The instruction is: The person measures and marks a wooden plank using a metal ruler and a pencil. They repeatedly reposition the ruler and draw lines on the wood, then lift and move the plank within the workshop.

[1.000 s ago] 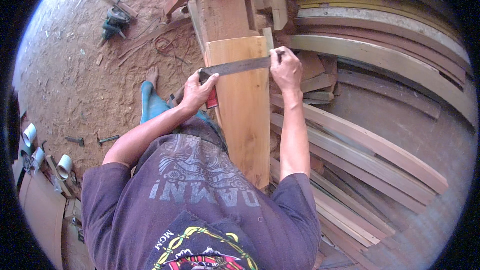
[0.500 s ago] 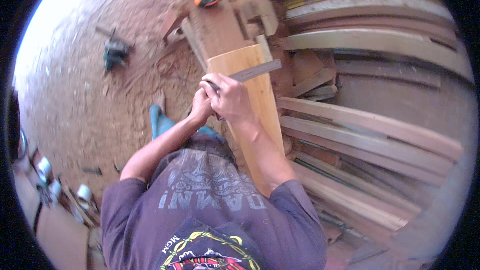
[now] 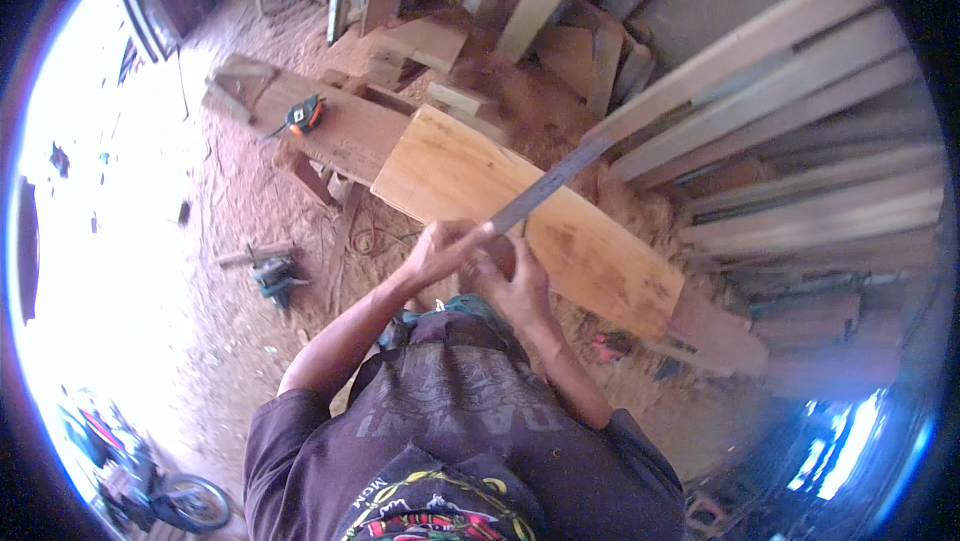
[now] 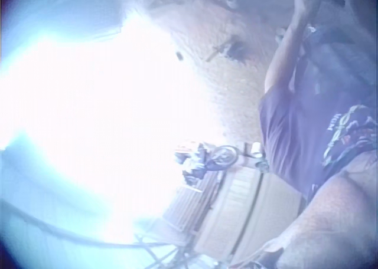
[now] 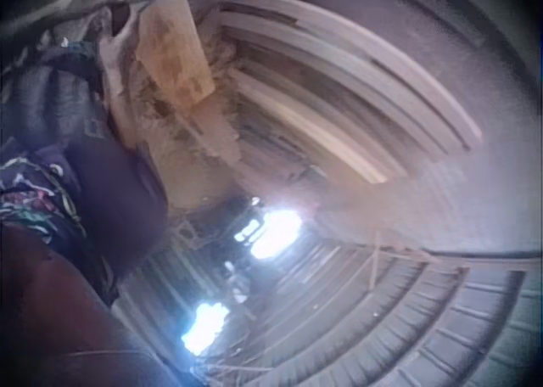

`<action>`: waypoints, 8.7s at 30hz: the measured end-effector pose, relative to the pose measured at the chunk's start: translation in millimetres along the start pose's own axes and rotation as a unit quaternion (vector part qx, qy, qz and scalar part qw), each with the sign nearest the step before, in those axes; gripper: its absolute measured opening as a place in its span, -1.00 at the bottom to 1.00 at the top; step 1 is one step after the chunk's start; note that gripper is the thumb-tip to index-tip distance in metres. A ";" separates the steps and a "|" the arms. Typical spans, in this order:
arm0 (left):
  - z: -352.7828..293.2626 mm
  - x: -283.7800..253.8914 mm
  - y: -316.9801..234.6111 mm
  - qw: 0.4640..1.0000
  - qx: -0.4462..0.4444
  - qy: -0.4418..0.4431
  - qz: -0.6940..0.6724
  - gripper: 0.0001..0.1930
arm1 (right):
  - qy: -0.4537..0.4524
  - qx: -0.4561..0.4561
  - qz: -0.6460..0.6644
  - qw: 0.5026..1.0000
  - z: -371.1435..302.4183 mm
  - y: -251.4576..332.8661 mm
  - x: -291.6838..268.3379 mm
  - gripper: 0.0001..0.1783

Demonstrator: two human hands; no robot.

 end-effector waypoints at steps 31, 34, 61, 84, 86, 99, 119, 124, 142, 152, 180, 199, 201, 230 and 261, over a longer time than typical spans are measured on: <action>250.9 -217.0 24.5 0.804 -0.101 -0.172 0.560 0.09 | -0.346 0.317 -0.224 0.854 -167.5 -299.7 -201.4 -0.42; 294.7 -218.6 74.7 0.892 -0.181 -0.085 0.404 0.09 | -0.357 0.303 -0.281 0.838 -166.9 -290.2 -202.6 -0.41; 149.1 -65.6 -11.1 0.771 -0.131 -0.161 0.601 0.07 | -0.412 0.334 -0.129 0.838 -200.2 -324.4 -228.4 -0.37; -241.5 8.5 190.2 0.831 -0.142 -0.392 -0.369 -0.20 | -0.177 -0.064 -0.109 0.976 240.9 -193.1 -237.7 -0.50; -235.0 55.4 191.1 0.820 -0.025 -0.327 -0.469 -0.24 | -0.133 -0.045 -0.174 0.975 281.1 -170.3 -213.3 -0.52; -217.0 131.8 179.1 0.687 0.075 -0.461 -0.557 -0.26 | -0.184 -0.234 0.081 0.951 177.6 -79.5 -107.5 -0.64; -56.0 -59.1 -113.7 0.900 0.074 -0.312 -0.295 -0.61 | -0.305 -0.045 0.228 0.924 25.8 -247.6 -221.0 -0.65; 38.8 -81.7 -133.7 0.937 -0.007 -0.205 -0.283 -0.53 | -0.360 0.027 0.226 0.905 -20.9 -278.6 -225.6 -0.64; -46.7 8.8 30.9 0.924 -0.092 -0.235 -0.288 -0.49 | -0.233 0.021 0.174 0.957 -0.1 -200.1 -199.2 -0.68; 12.1 144.0 27.3 0.965 -0.015 -0.093 -0.243 -0.47 | 0.045 -0.204 -0.110 0.972 23.2 -42.2 -37.2 -0.67; -7.2 46.8 163.5 0.900 -0.051 -0.198 -0.385 -0.57 | 0.129 -0.032 -0.180 0.975 25.3 -85.5 -4.8 -0.42; -23.5 26.8 128.7 0.866 -0.001 -0.388 -0.314 -0.50 | 0.217 -0.090 -0.068 0.970 91.1 -33.5 2.2 -0.67; -23.3 26.7 129.0 0.869 -0.008 -0.383 -0.313 -0.51 | 0.222 -0.110 -0.082 0.965 92.5 -22.1 3.1 -0.67; -16.6 28.6 137.5 0.861 -0.033 -0.365 -0.353 -0.53 | 0.337 -0.103 0.036 0.935 146.2 59.2 71.0 -0.78; -15.9 29.0 145.5 0.854 -0.069 -0.409 -0.315 -0.52 | 0.400 -0.058 -0.009 0.914 181.9 32.0 107.5 -0.76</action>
Point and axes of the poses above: each hand's wrist, its own z-axis towards the middle knuckle, its own x-axis out of the palm, y = z × x, the point moved 9 cm from there along z, towards the middle knuckle, and after that the axes turned 13 degrees about y, right-handed, at the moved point
